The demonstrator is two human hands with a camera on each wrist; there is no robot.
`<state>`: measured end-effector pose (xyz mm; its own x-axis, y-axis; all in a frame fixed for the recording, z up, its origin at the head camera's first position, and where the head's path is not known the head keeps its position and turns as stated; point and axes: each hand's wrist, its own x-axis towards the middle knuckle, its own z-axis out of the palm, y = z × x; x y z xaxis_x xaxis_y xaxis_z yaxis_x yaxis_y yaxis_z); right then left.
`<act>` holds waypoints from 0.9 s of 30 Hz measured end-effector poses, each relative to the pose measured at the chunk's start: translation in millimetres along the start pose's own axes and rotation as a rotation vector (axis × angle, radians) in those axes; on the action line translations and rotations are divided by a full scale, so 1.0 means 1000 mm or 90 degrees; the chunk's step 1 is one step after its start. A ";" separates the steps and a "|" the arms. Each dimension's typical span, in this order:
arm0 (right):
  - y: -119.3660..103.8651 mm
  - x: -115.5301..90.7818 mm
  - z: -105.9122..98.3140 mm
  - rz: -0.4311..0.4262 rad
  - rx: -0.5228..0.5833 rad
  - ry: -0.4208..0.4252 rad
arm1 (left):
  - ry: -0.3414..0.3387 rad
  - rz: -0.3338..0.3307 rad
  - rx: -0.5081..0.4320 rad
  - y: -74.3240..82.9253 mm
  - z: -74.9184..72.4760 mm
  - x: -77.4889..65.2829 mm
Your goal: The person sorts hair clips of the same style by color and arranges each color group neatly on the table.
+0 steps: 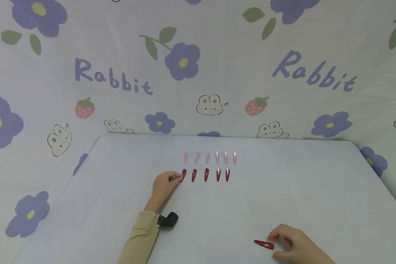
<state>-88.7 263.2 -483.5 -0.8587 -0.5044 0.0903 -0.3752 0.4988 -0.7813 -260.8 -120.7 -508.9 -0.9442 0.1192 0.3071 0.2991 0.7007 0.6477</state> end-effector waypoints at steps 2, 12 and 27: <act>0.001 0.000 0.001 0.022 -0.012 -0.002 | -0.002 0.002 0.005 -0.001 0.001 0.000; 0.000 0.002 0.006 0.009 -0.006 0.007 | 0.000 0.002 0.000 -0.002 0.001 0.001; -0.002 0.005 0.018 -0.004 -0.017 0.071 | -0.001 0.008 0.001 -0.002 0.001 0.000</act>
<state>-85.9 246.7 -492.6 -0.8891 -0.4269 0.1651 -0.3891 0.5151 -0.7637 -261.7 -121.2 -510.6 -0.9409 0.1290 0.3133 0.3101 0.7002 0.6431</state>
